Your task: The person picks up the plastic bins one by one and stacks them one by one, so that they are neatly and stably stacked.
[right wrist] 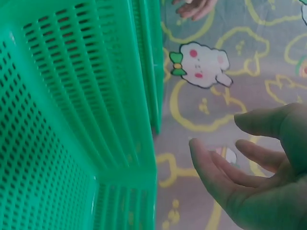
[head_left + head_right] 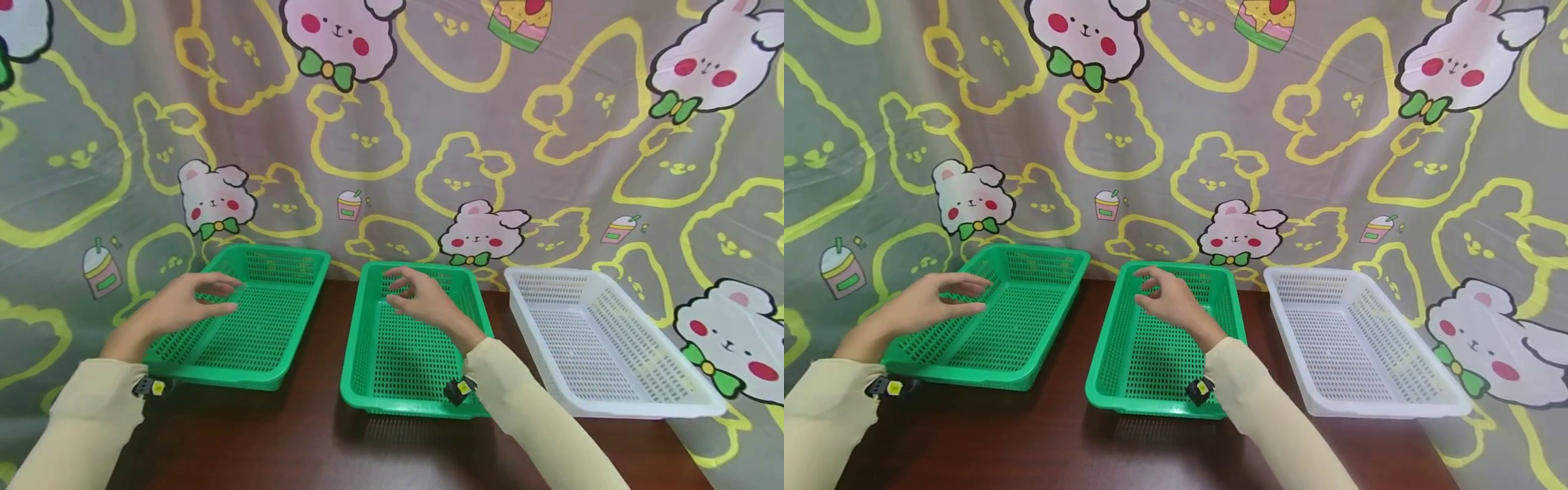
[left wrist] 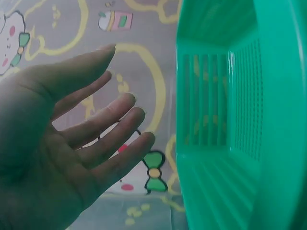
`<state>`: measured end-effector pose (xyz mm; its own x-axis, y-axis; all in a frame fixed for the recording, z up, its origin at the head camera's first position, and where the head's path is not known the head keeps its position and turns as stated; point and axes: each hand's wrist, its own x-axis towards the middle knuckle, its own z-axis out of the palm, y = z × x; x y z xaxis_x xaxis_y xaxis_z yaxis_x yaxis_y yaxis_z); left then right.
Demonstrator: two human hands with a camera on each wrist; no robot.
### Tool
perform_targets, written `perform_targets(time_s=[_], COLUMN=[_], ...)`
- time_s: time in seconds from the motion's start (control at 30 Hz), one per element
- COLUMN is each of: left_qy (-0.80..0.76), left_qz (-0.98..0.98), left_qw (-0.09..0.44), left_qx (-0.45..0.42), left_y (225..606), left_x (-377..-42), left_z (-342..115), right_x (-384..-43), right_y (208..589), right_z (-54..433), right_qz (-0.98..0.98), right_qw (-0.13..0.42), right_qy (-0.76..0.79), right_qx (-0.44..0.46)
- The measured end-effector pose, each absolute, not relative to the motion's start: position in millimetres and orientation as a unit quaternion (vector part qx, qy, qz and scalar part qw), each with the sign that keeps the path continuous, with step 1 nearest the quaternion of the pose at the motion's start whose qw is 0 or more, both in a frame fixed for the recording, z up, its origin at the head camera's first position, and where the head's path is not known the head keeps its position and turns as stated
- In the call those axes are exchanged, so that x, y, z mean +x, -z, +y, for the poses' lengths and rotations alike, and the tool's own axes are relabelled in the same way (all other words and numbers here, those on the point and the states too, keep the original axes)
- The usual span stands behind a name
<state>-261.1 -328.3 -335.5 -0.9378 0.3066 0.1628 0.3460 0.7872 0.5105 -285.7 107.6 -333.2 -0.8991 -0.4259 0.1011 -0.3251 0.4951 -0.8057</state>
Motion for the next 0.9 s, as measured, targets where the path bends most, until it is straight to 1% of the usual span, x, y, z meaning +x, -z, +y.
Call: perform_targets(time_s=[0.17, 0.37, 0.63, 0.9], left_qy=[0.252, 0.237, 0.222, 0.191], left_qz=[-0.955, -0.959, -0.966, -0.975], left_qw=[0.033, 0.033, 0.010, -0.001], left_qx=[-0.153, -0.154, -0.130, -0.115], left_y=[332.2, 328.9, 333.7, 338.4], left_x=[-267.3, -278.5, -291.5, -299.1], left_z=[-343.4, -360.1, -386.8, -400.0], right_x=[-288.2, -292.3, -291.3, -286.6], right_y=[338.4, 342.2, 358.1, 363.1], right_z=[85.9, 62.0, 26.2, -3.2], right_qz=[0.854, 0.836, 0.822, 0.823], right_qw=[0.060, 0.080, 0.115, 0.163], right_qy=[0.467, 0.499, 0.506, 0.493], right_qx=[-0.220, -0.216, -0.235, -0.228])
